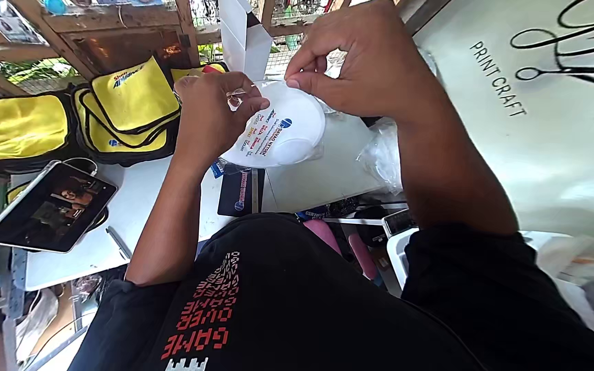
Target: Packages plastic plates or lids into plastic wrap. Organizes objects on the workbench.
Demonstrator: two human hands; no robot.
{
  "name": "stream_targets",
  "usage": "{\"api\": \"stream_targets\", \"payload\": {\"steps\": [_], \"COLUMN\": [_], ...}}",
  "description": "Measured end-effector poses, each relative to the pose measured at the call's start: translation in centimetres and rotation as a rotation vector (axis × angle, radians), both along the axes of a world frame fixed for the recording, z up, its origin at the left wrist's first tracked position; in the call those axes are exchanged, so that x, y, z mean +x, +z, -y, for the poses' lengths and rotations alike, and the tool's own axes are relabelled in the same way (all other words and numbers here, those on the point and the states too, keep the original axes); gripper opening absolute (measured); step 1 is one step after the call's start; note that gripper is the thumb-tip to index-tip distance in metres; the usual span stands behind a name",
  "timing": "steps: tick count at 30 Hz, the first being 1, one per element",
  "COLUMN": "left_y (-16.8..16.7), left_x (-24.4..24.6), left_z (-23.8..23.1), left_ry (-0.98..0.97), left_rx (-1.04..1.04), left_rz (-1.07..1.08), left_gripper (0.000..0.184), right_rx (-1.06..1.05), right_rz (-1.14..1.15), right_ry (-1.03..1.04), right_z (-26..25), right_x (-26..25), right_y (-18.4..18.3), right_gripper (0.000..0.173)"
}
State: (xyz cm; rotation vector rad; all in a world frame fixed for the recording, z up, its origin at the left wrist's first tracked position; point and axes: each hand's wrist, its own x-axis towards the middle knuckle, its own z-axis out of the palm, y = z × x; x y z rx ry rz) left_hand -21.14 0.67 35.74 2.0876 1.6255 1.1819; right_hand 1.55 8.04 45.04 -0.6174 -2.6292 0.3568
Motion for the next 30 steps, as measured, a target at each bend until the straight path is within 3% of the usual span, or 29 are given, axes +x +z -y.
{"api": "stream_targets", "payload": {"steps": [5,12,17,23,27,30], "left_y": [0.5,1.1,0.9,0.7,0.3,-0.2], "left_x": [-1.6,-5.2,-4.4,-2.7,-2.9,-2.4], "left_z": [0.3,0.2,-0.3,-1.1,-2.3,-3.8], "left_ry": [-0.036,-0.108,-0.177,-0.107,-0.131,-0.198], "left_rx": [0.046,0.201,0.242,0.326,0.352,0.285], "left_rz": [0.028,0.339,0.6,0.563,0.558,0.57], "left_gripper": [0.034,0.016,0.005,0.006,0.008,0.009], "right_rx": [-0.117,-0.239,-0.276,-0.283,-0.299,-0.402], "right_rz": [-0.025,-0.048,-0.058,-0.113,-0.124,-0.197], "right_ry": [-0.04,-0.172,-0.131,-0.125,-0.117,-0.134], "right_z": [-0.6,-1.5,-1.3,-1.3,-2.1,-2.2], "right_x": [1.0,4.5,5.8,6.9,8.8,10.3], "right_y": [0.4,1.2,0.8,-0.2,-1.9,-4.2], "right_gripper": [0.018,0.02,0.016,0.018,0.028,0.016]}}
